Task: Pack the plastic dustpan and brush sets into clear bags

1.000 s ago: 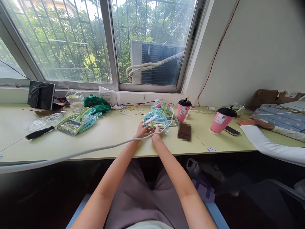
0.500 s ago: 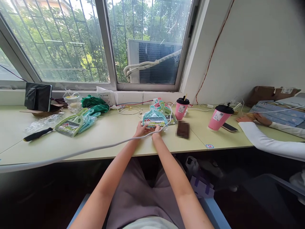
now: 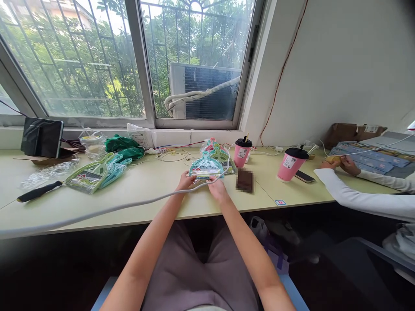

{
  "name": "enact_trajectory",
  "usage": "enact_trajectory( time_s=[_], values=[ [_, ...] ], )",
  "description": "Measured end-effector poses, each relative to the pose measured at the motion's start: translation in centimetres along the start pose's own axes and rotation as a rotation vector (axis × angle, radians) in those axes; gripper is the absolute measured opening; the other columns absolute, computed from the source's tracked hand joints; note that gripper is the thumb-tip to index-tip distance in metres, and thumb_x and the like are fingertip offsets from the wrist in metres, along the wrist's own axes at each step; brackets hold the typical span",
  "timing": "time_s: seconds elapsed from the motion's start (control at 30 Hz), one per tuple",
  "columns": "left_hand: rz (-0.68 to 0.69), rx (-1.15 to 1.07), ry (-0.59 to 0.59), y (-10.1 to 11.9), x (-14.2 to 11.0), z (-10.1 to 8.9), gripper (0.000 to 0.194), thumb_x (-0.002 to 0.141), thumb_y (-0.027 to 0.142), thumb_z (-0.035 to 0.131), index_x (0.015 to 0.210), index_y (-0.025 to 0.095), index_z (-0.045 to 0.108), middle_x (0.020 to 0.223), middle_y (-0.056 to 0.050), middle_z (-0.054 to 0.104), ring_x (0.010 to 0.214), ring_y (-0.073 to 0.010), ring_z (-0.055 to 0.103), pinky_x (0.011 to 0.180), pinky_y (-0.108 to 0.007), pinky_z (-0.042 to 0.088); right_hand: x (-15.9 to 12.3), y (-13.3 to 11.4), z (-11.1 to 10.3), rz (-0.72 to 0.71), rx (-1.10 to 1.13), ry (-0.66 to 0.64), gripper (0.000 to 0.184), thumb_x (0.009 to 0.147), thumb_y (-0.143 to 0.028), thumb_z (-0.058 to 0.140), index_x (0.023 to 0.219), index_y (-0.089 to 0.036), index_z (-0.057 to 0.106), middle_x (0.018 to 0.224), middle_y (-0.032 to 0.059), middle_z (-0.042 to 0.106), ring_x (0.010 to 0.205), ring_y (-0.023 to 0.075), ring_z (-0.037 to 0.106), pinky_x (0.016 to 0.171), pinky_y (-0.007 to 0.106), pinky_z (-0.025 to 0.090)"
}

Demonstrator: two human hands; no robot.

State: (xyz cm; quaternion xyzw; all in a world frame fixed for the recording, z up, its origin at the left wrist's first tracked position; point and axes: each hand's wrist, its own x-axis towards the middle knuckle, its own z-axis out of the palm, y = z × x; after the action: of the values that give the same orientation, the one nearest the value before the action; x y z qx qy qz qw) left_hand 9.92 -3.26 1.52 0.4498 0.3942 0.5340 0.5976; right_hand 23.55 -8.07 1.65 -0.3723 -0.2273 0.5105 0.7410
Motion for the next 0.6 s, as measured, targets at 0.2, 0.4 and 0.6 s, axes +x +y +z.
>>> enact_trajectory(
  time_s=[0.2, 0.4, 0.6],
  values=[
    [-0.084, -0.144, -0.096, 0.5, -0.4, -0.4, 0.039, 0.069, 0.0, 0.075, 0.102, 0.01, 0.057, 0.089, -0.009, 0.073, 0.077, -0.0203, 0.072, 0.08, -0.034, 0.059, -2.5, -6.2, -8.4, -0.2, -0.401, -0.171, 0.044, 0.075, -0.018, 0.063, 0.119, -0.024, 0.057, 0.123, 0.0101, 0.062, 0.119, 0.0243, 0.061, 0.098, 0.043, 0.055],
    [-0.081, -0.134, -0.085, 1.0, -1.0, -0.3, 0.046, 0.07, 0.0, 0.075, 0.109, 0.009, 0.054, 0.09, -0.011, 0.073, 0.077, -0.0203, 0.072, 0.081, -0.033, 0.058, -1.9, -8.2, -11.0, -0.902, -1.623, -0.312, 0.066, 0.08, -0.004, 0.051, 0.14, -0.032, 0.047, 0.152, 0.0078, 0.041, 0.143, 0.0325, 0.034, 0.107, 0.055, 0.043],
    [-0.093, -0.085, -0.085, 1.2, -0.9, -0.3, 0.031, 0.07, 0.0, 0.074, 0.096, 0.008, 0.06, 0.091, -0.012, 0.073, 0.075, -0.0193, 0.072, 0.078, -0.03, 0.056, 0.7, -6.7, -9.4, -1.074, -1.838, -0.467, 0.053, 0.089, -0.009, 0.051, 0.137, -0.029, 0.052, 0.145, 0.0065, 0.053, 0.14, 0.0303, 0.04, 0.101, 0.049, 0.047]
  ],
)
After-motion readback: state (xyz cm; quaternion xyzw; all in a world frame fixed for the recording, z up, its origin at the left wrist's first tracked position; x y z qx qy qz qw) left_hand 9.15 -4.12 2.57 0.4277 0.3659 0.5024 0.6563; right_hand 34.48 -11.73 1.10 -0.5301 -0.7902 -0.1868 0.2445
